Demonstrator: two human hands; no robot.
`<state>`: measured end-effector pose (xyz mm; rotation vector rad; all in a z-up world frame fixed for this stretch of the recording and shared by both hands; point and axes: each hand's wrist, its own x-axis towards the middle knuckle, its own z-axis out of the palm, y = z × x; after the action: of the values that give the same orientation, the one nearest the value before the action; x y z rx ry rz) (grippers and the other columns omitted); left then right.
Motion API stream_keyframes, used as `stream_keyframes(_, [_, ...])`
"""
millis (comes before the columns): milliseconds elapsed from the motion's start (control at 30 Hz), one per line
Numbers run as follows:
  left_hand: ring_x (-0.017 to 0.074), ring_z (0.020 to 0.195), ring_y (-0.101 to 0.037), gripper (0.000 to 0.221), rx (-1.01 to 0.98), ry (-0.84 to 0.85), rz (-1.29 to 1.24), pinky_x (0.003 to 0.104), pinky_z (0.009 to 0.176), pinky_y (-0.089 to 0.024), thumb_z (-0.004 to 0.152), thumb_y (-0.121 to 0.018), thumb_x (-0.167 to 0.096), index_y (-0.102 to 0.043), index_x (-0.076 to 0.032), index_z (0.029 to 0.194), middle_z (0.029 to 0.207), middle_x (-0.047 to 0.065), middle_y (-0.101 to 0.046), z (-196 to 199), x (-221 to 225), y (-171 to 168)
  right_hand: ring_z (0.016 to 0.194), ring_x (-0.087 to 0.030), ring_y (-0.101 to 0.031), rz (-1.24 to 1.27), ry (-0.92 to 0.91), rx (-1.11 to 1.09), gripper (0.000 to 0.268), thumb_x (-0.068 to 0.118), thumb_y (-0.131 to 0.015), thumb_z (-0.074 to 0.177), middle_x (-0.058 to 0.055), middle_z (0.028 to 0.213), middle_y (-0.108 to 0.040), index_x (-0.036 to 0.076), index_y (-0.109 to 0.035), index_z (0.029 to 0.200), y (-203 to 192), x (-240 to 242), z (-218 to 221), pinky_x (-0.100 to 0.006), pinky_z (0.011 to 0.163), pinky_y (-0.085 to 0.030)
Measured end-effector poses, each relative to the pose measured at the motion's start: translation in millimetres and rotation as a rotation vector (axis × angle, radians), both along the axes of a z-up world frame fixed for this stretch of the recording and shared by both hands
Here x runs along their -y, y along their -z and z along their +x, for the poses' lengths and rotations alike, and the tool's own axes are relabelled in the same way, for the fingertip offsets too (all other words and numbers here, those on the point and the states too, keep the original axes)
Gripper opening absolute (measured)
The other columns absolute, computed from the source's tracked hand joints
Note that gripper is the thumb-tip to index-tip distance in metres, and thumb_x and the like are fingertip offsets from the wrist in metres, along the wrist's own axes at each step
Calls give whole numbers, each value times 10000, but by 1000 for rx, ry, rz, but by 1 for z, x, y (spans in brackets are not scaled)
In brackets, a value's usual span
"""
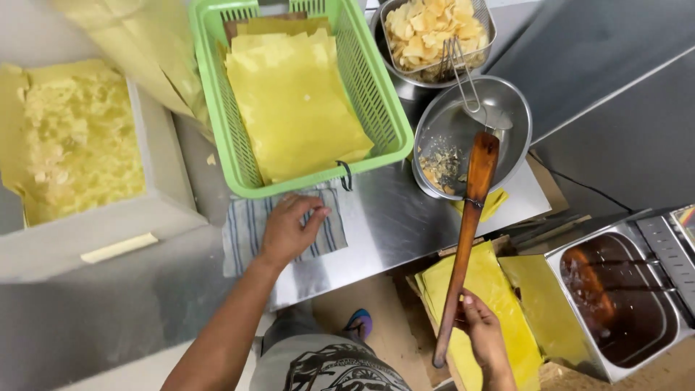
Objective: Frying chips in a deep fryer, stirring them with a wooden paddle, and then sorting the fried chips into a container.
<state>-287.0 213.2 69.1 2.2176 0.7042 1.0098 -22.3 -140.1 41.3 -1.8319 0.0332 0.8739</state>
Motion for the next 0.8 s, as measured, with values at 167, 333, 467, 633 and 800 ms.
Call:
stream_keyframes(167, [339, 1040, -622, 468, -112, 24, 60, 508, 828, -497, 1022, -586, -442, -701, -32, 1214, 1101, 114, -726, -12, -68, 0, 969, -341, -644, -114, 56, 235, 432, 217, -568, 1052, -214, 1172, -675, -9, -606, 1417, -17, -25, -2, -462, 907, -558])
stream_keyframes(333, [279, 999, -748, 594, -294, -14, -272, 470, 819, -584, 928, -646, -543, -680, -85, 1305, 1084, 81, -789, -20, -88, 12, 1089, -304, -642, -118, 115, 610, 396, 236, -561, 1073, -199, 1261, -649, -9, -604, 1381, -38, -67, 13, -403, 981, -534])
stream_keyframes(467, [319, 960, -724, 511, -245, -13, -144, 490, 803, -554, 896, -736, -483, -691, -112, 1246, 1023, 54, -769, -23, -86, 23, 972, -225, -652, -48, 11, 748, 290, 203, -640, 1082, -160, 1113, -698, 20, -681, 1303, -62, -119, 22, -375, 907, -546])
stream_keyframes(633, [347, 975, -727, 481, -182, -2, -155, 490, 884, -569, 904, -785, -395, -675, -85, 1255, 994, 93, -759, -29, -87, 16, 921, -209, -692, -24, -200, 827, 301, 247, -713, 1056, -143, 1048, -735, 67, -725, 1298, -94, -200, 63, -373, 838, -550])
stream_keyframes(800, [300, 969, -730, 475, -235, -27, -224, 455, 879, -573, 897, -782, -415, -664, -118, 1248, 989, 51, -755, -32, -84, 11, 972, -296, -664, -10, -342, 1056, 322, 245, -712, 1105, -205, 1099, -679, 23, -712, 1338, -94, -278, 166, -420, 840, -525])
